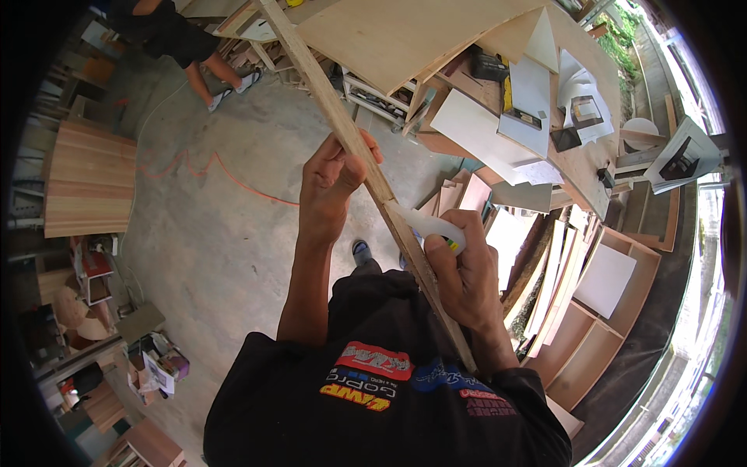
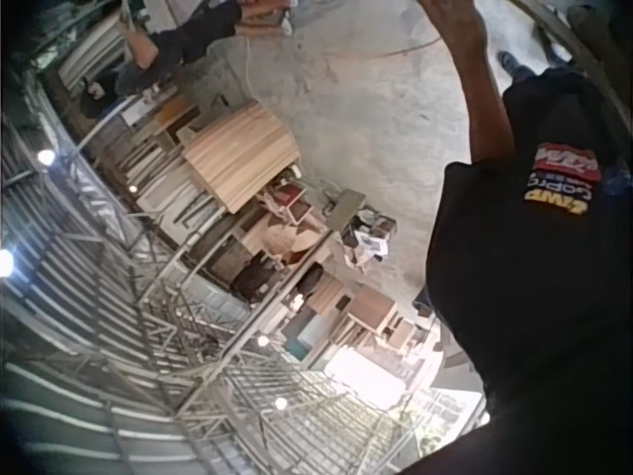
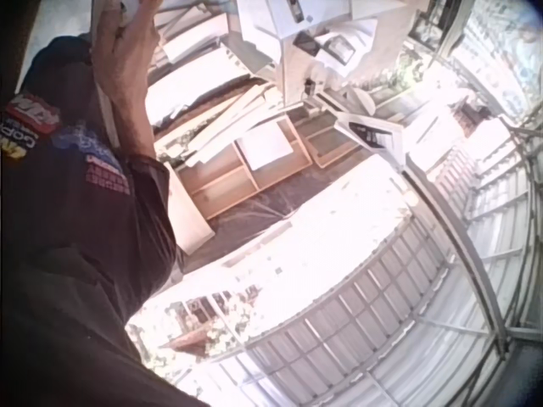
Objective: The person applies glue from a bottle onto a thin wooden strip and then presses it into a central groove on a larger wooden panel.
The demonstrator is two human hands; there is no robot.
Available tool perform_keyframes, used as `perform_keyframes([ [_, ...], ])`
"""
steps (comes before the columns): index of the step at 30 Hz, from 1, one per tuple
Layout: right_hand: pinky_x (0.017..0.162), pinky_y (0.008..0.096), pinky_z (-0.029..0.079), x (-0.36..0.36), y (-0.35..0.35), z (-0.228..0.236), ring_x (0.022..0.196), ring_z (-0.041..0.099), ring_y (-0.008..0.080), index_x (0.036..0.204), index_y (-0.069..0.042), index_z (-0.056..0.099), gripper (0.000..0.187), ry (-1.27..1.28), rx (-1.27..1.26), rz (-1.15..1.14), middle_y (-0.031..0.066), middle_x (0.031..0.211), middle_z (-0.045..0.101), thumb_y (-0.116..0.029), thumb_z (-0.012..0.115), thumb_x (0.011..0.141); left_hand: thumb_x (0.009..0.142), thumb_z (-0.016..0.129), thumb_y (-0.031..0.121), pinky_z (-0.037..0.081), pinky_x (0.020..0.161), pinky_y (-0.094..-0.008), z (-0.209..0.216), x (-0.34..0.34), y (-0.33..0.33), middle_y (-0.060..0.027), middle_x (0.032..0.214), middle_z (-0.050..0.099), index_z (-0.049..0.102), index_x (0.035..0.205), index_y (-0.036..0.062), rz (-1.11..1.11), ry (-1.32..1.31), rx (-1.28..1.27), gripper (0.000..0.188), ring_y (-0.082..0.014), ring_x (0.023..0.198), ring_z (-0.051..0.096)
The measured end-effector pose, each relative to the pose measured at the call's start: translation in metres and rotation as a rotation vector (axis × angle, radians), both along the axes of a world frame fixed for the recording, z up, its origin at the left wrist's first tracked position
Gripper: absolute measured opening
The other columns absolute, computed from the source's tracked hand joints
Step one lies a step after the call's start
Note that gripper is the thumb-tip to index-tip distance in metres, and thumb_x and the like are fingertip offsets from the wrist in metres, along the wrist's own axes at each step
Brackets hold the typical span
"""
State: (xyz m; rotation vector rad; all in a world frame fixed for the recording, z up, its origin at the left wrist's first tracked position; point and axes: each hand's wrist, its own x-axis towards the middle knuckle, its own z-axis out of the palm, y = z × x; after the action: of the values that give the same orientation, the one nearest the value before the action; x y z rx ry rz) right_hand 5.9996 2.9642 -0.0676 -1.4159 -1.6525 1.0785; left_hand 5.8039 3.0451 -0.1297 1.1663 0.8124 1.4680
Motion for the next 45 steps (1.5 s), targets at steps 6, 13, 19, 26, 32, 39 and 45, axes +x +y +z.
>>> perform_keyframes([
  [6,0.059,0.0368,0.053,0.001,0.001,0.0,0.065,0.071,0.0308,0.114,0.001,0.049,0.026,-0.018,-0.024,0.008,0.0219,0.077,0.067,-0.017,0.057,0.098,0.086,0.07,0.059,0.039,0.087,-0.0318,-0.004,0.001,0.002,-0.005,0.095,0.059,0.061,0.108,0.0039,-0.012,-0.003,-0.038,0.06,-0.0142,0.093,0.052],
  [13,0.059,0.0372,0.052,-0.004,0.006,-0.004,0.065,0.071,0.031,0.114,0.002,0.049,0.026,-0.012,-0.02,0.011,0.0218,0.075,0.066,-0.018,0.056,0.098,0.087,0.069,0.057,0.039,0.088,-0.0322,-0.007,-0.003,0.004,-0.0045,0.096,0.059,0.062,0.109,0.0036,-0.017,-0.017,-0.038,0.058,-0.014,0.094,0.053],
  [19,0.058,0.0353,0.052,0.0,0.005,-0.004,0.064,0.069,0.0271,0.113,0.002,0.05,0.025,-0.017,-0.027,0.022,0.0207,0.076,0.066,-0.017,0.057,0.098,0.088,0.069,0.055,0.04,0.09,-0.0332,-0.009,-0.004,0.005,-0.0037,0.097,0.059,0.062,0.109,0.0038,-0.017,-0.038,-0.033,0.056,-0.0141,0.095,0.055],
  [26,0.059,0.0356,0.051,-0.006,0.007,-0.006,0.065,0.069,0.0259,0.113,0.002,0.049,0.025,0.022,-0.057,0.003,0.0198,0.076,0.066,-0.016,0.057,0.098,0.09,0.068,0.054,0.039,0.092,-0.0333,-0.011,-0.005,0.005,-0.0037,0.099,0.059,0.062,0.11,0.0038,-0.041,-0.041,-0.03,0.054,-0.014,0.097,0.054],
  [32,0.054,0.0301,0.05,0.011,0.008,-0.02,0.06,0.065,0.0171,0.111,0.0,0.047,0.023,0.239,-0.155,0.002,0.0116,0.074,0.064,-0.02,0.05,0.102,0.091,0.066,0.053,0.037,0.095,-0.0328,-0.013,-0.006,0.007,-0.0048,0.1,0.06,0.061,0.114,0.0025,-0.078,-0.077,-0.022,0.056,-0.0145,0.1,0.053],
  [39,0.051,0.0242,0.051,0.014,0.009,-0.018,0.06,0.062,0.0111,0.114,-0.002,0.042,0.022,0.475,-0.27,-0.017,0.0068,0.086,0.064,-0.023,0.042,0.105,0.092,0.066,0.052,0.037,0.095,-0.0325,-0.01,-0.003,0.008,-0.005,0.101,0.06,0.06,0.115,0.0024,-0.11,-0.078,-0.023,0.055,-0.0146,0.1,0.052],
  [45,0.048,0.0226,0.053,0.021,0.012,-0.025,0.057,0.066,0.0159,0.113,-0.003,0.043,0.022,0.53,-0.28,-0.068,0.0113,0.088,0.063,-0.023,0.04,0.105,0.094,0.064,0.049,0.037,0.092,-0.0313,-0.005,0.008,0.013,-0.0053,0.101,0.06,0.06,0.115,0.0021,-0.128,0.009,-0.006,0.052,-0.0141,0.098,0.052],
])
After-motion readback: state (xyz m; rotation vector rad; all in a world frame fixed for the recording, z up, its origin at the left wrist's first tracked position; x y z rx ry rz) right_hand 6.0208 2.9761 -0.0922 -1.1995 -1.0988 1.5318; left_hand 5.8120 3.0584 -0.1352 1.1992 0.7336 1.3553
